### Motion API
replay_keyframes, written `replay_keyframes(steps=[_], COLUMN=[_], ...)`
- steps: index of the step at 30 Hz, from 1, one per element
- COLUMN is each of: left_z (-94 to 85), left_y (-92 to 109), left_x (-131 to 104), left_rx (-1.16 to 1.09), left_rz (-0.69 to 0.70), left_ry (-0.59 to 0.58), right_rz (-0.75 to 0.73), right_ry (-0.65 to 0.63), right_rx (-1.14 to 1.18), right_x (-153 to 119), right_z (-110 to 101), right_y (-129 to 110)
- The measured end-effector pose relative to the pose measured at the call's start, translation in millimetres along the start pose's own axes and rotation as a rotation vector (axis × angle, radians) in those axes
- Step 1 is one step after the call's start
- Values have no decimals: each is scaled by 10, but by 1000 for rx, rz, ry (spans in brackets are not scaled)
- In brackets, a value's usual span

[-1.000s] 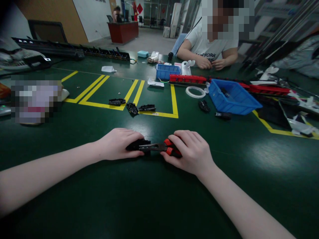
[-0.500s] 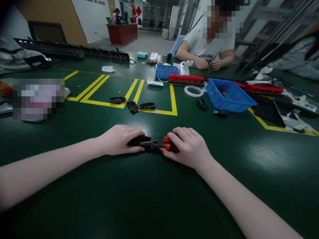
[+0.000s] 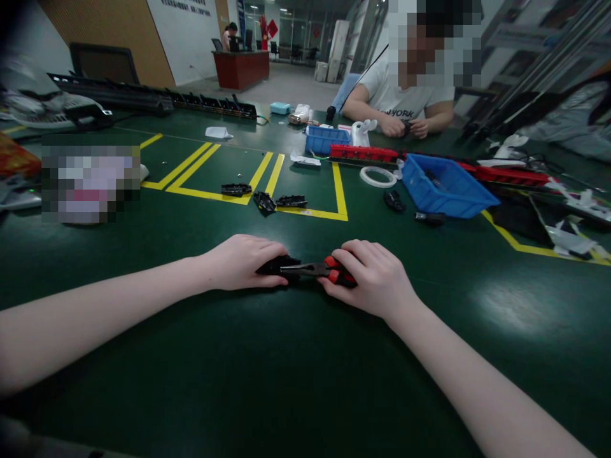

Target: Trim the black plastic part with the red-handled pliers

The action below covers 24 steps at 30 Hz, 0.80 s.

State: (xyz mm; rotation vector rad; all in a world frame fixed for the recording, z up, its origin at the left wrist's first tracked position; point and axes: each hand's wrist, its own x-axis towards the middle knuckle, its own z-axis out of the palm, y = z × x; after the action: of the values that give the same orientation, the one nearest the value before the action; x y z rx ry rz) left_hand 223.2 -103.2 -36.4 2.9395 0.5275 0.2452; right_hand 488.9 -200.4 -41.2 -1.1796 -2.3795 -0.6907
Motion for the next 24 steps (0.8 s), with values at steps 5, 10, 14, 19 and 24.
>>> replay_keyframes(steps=[5,10,14,19,24], left_z=[-4,3,10,3,-5], left_y=[-4,-14,-23,-27,-17], left_x=[0,4,1,3,13], left_rx=[-26,-31,-33,-46,-15], left_rz=[-2,1,9,8,24], left_ry=[-2,-7,-6,-20,-5], right_rz=[-27,-29,-12,4,-26], right_ry=[8,8,-15,-35,-36], right_rx=[-5,-7,4,18,15], right_x=[6,7,10,2,-12], right_z=[7,10,2,-5,-10], right_y=[-2,3,2,25,64])
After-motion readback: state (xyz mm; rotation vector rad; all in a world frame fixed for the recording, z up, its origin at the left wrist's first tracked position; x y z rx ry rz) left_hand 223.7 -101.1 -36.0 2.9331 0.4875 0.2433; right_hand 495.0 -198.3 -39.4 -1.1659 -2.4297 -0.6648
